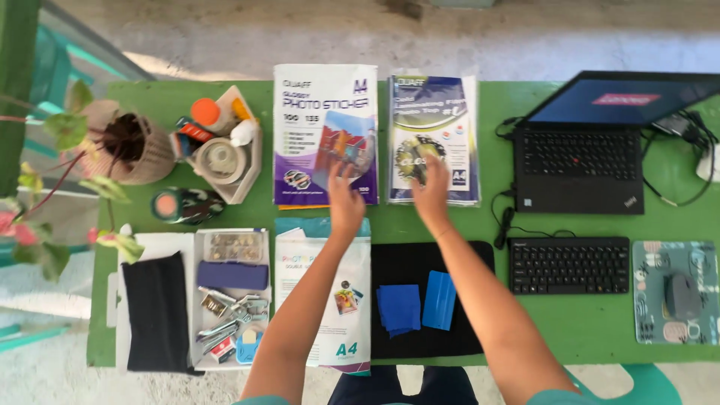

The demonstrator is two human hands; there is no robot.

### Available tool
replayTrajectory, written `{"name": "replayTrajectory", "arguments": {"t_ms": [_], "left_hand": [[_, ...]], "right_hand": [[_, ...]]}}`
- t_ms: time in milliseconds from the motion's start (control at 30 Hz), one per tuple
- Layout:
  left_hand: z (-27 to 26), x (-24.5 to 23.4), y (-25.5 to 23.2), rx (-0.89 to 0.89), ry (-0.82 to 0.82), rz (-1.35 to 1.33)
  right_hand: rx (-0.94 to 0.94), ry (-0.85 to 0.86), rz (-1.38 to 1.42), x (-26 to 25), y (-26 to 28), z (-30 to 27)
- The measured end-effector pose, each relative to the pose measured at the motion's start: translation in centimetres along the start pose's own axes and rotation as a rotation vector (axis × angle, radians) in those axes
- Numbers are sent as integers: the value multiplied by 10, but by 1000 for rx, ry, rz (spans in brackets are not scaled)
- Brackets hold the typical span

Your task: The person organizes and cleans a desk surface, wipes down electronics, and arranges office supplies.

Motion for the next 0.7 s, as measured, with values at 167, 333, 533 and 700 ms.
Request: {"name": "replayTrajectory", "arguments": {"t_ms": [167, 333, 533, 700], "left_hand": [[-30, -95, 51, -182, -244, 282], [-79, -108, 145, -310, -226, 232], [-90, -118, 148, -345, -132, 148], [-114, -147, 100, -362, -145, 79]], "right_hand": [[-134, 202, 320, 49, 89, -40], [-22, 315, 290, 96, 87, -54], [-58, 332, 212, 101, 84, -61], [-98, 297, 203, 58, 112, -94]]}}
Point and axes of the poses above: each hand's wrist, its own z-axis towards the middle knuckle, its own x-axis out of the palm, y = z × x, the point moved 10 cm from there along z, towards the middle knuckle, and after that the axes turned 4 degrees about x, right-handed, at the moved point
